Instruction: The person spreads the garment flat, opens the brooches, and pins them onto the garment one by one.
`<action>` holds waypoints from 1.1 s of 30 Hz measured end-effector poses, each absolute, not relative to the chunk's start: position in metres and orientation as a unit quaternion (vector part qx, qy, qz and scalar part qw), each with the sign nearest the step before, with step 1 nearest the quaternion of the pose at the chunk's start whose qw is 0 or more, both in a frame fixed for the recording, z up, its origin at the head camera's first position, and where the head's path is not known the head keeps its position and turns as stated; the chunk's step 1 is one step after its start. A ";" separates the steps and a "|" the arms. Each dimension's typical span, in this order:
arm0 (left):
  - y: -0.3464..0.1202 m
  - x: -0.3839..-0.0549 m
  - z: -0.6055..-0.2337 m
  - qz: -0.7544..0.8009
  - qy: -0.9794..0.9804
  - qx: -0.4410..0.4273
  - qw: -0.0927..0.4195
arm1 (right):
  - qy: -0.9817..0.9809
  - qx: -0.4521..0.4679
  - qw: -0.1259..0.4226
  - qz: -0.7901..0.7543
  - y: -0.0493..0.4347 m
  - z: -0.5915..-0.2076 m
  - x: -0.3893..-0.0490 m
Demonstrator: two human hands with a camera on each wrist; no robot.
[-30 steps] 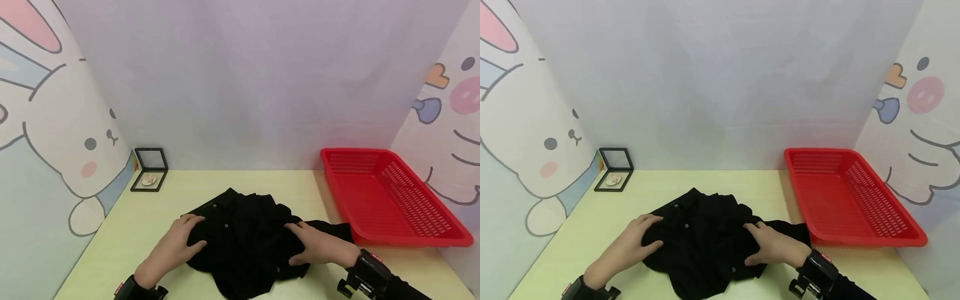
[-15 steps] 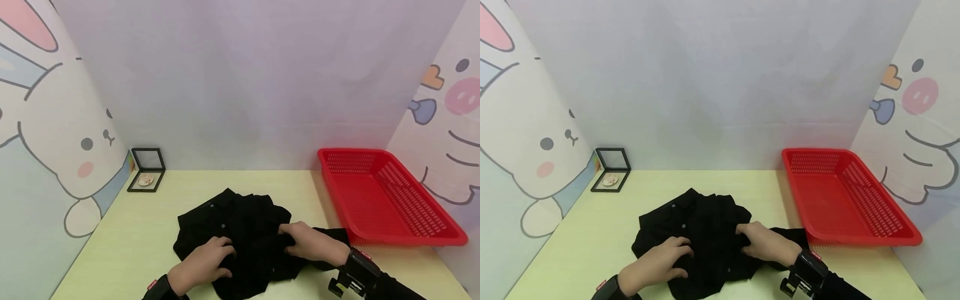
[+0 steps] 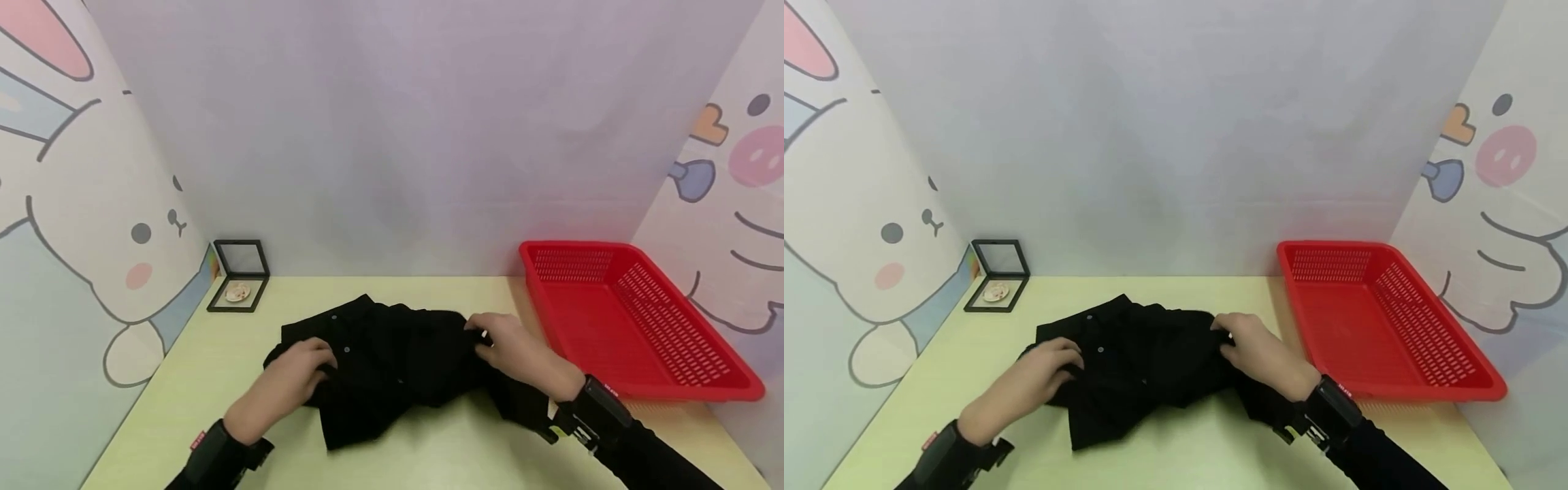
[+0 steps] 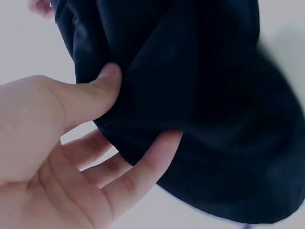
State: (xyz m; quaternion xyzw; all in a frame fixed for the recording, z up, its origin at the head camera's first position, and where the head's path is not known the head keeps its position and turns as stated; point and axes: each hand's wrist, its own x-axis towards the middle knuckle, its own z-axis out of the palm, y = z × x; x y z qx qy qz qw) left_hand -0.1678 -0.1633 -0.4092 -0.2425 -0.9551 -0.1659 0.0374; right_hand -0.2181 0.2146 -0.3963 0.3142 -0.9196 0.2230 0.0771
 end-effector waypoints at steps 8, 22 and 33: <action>-0.194 -0.182 -0.380 -0.177 -0.952 -0.201 0.147 | -0.918 0.258 0.119 0.275 0.221 -0.385 -0.225; -0.197 -0.157 -0.396 -0.217 -0.963 -0.160 0.011 | -0.931 0.292 -0.011 0.219 0.229 -0.420 -0.198; -0.165 -0.136 -0.438 -0.227 -0.935 -0.224 -0.153 | -0.899 0.334 -0.174 0.226 0.222 -0.437 -0.171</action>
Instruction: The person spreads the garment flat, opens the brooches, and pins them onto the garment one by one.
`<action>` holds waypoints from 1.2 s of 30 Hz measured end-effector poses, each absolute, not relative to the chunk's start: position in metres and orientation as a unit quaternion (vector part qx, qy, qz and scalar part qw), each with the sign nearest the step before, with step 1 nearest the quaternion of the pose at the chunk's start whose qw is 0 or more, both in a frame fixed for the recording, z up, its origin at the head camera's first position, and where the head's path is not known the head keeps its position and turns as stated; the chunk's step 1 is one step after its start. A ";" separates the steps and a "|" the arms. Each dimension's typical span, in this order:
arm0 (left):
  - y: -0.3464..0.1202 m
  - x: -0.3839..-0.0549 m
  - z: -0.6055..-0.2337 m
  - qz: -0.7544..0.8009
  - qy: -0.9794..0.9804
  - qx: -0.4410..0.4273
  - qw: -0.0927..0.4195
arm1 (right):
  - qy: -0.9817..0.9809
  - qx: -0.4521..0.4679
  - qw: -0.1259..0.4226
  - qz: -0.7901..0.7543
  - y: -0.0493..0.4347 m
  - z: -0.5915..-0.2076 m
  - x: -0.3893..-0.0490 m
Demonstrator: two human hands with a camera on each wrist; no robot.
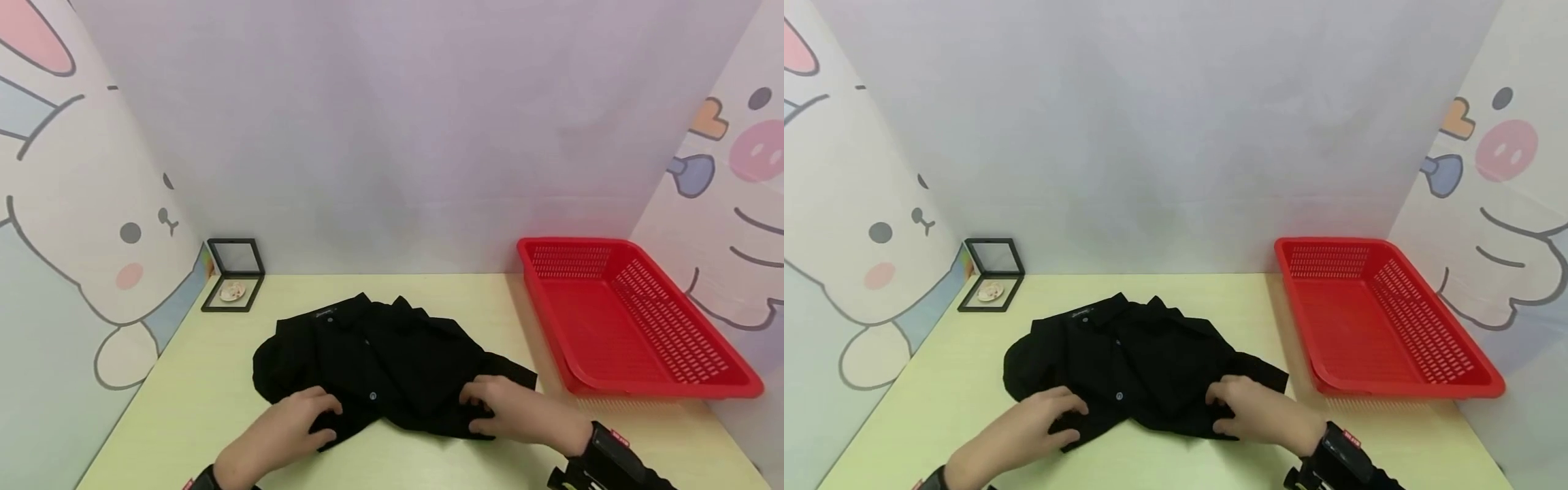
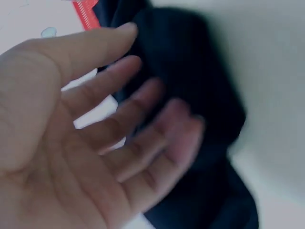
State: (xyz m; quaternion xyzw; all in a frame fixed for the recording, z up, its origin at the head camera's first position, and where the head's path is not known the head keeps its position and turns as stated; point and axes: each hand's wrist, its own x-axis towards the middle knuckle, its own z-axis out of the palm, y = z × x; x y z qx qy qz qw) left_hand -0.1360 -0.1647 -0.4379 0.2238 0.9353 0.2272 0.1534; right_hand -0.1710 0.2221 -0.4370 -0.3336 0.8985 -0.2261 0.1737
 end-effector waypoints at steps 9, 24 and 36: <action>-0.146 -0.136 -0.461 0.175 0.949 0.233 0.117 | 0.895 -0.365 0.177 -0.184 0.212 -0.458 -0.162; -0.164 -0.138 -0.381 0.275 0.890 0.334 0.141 | 0.864 -0.421 0.137 -0.241 0.223 -0.403 -0.164; -0.190 -0.155 -0.327 0.229 0.894 0.369 -0.112 | 0.877 -0.382 -0.156 -0.246 0.237 -0.357 -0.180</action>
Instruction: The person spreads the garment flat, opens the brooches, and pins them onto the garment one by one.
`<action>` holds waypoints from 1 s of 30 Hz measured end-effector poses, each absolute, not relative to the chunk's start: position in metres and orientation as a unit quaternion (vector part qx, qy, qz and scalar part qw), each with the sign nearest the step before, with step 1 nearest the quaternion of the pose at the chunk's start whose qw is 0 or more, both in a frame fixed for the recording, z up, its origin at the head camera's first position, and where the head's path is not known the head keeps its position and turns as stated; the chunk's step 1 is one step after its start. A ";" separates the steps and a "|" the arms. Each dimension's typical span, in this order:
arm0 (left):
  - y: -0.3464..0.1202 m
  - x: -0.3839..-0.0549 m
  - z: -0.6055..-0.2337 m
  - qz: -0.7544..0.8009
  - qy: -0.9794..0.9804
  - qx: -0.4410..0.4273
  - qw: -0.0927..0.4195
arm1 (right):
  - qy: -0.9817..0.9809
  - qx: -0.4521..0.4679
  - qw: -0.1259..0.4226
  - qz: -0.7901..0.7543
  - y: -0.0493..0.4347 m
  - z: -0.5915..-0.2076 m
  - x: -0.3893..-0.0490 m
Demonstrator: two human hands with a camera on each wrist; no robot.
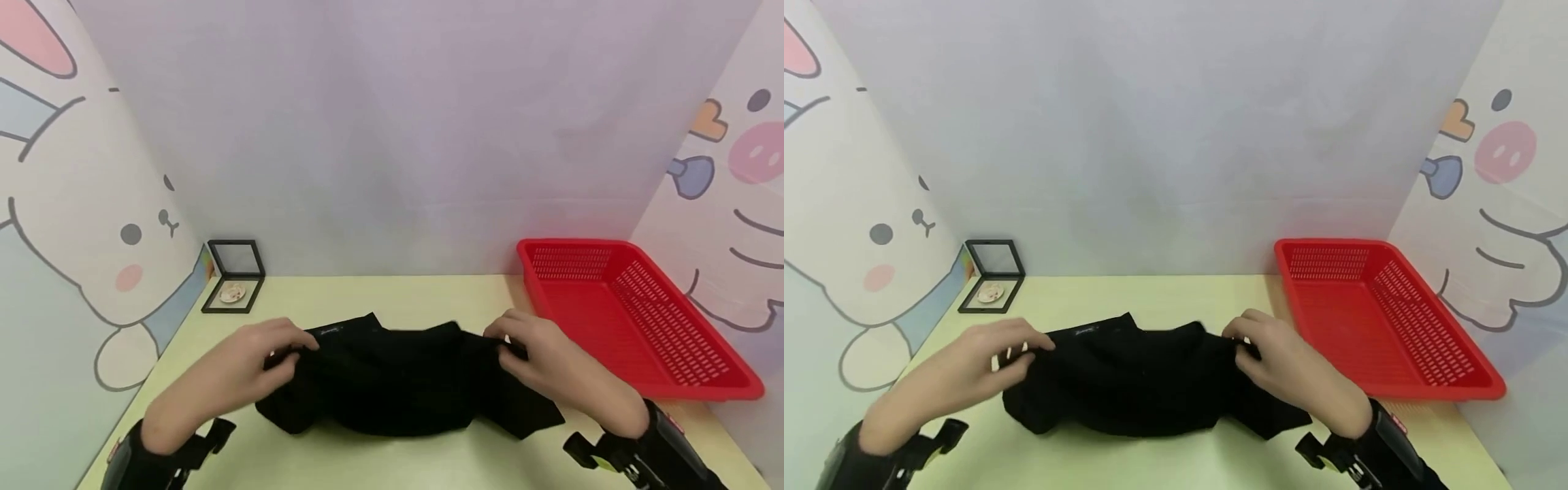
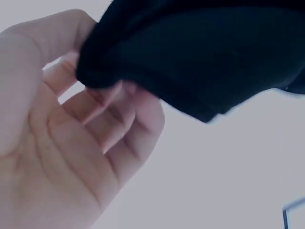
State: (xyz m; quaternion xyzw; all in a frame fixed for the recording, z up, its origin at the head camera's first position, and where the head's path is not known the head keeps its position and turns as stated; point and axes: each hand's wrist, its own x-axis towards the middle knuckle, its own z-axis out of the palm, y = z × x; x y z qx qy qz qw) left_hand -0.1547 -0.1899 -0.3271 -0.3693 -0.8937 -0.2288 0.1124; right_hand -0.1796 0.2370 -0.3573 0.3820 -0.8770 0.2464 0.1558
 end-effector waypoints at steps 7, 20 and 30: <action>-0.187 -0.167 -0.369 -0.085 -0.960 -0.250 0.089 | -0.929 0.315 0.099 0.169 0.222 -0.399 -0.188; -0.163 -0.134 -0.438 -0.155 -0.936 -0.275 -0.155 | -0.921 0.347 0.119 0.130 0.191 -0.428 -0.147; -0.144 -0.124 -0.451 -0.101 -0.935 -0.335 -0.055 | -0.926 0.345 -0.078 0.132 0.173 -0.464 -0.136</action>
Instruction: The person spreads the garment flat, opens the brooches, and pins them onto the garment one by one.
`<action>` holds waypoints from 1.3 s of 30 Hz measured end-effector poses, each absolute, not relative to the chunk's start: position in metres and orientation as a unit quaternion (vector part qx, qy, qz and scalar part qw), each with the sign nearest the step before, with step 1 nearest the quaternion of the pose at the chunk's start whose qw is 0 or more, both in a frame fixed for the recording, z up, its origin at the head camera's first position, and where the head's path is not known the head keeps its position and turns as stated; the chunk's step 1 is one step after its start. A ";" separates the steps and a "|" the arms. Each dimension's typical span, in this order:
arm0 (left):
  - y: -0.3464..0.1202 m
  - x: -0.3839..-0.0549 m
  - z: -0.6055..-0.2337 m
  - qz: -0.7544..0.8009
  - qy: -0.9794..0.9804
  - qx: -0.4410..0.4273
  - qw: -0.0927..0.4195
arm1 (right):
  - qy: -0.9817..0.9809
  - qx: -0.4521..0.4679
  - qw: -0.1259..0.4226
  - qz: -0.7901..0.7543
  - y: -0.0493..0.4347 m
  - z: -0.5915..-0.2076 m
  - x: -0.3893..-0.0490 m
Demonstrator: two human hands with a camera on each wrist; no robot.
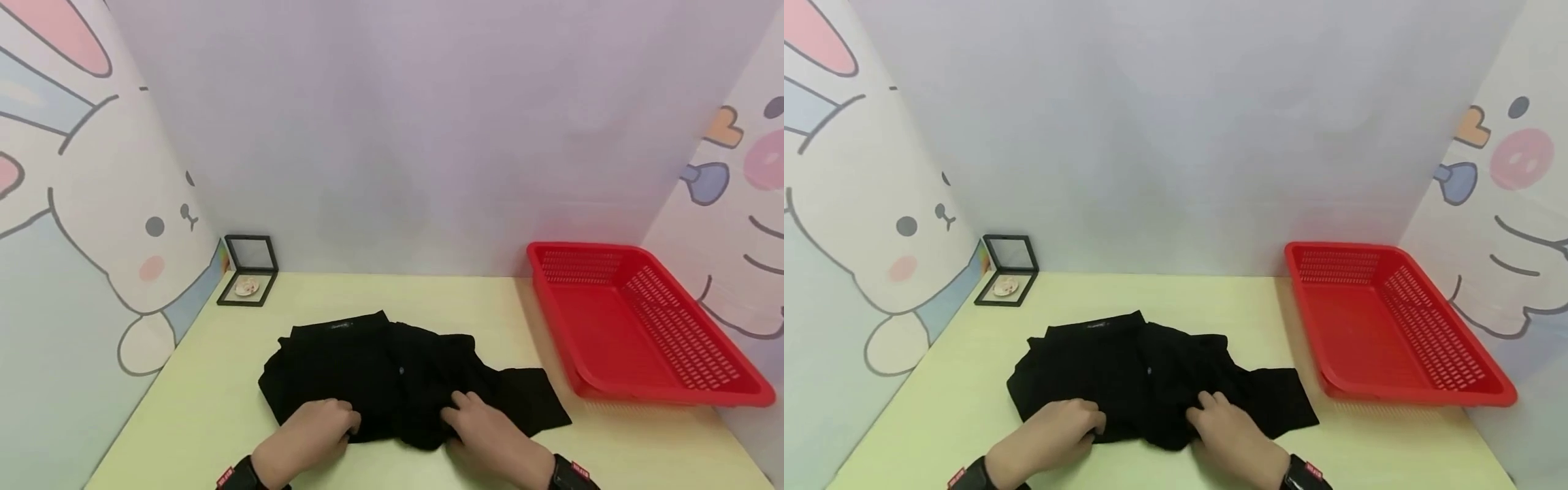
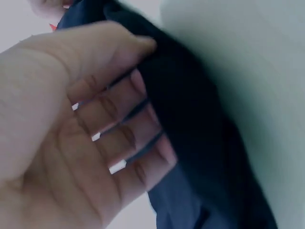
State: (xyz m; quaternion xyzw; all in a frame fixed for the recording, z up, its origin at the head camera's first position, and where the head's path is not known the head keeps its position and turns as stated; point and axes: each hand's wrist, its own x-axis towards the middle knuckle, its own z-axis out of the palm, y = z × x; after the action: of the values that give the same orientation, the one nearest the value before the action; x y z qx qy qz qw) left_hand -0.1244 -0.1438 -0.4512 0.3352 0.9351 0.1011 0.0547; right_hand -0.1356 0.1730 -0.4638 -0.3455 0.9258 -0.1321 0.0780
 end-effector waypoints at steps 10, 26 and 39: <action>-0.185 -0.132 -0.391 0.148 0.924 0.344 -0.081 | 0.935 -0.284 -0.084 -0.194 0.215 -0.407 -0.155; -0.216 -0.145 -0.386 0.107 0.974 0.165 -0.113 | 0.909 -0.286 -0.226 -0.204 0.240 -0.411 -0.162; -0.140 -0.122 -0.440 0.159 0.921 0.316 0.161 | 0.916 -0.324 0.107 -0.210 0.228 -0.440 -0.146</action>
State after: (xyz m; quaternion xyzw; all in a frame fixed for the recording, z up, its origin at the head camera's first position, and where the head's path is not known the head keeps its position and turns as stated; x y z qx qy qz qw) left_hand -0.1222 -0.1403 -0.4398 0.3160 0.9214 0.1591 0.1610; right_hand -0.1457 0.2276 -0.4404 -0.3240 0.9162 -0.2100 0.1070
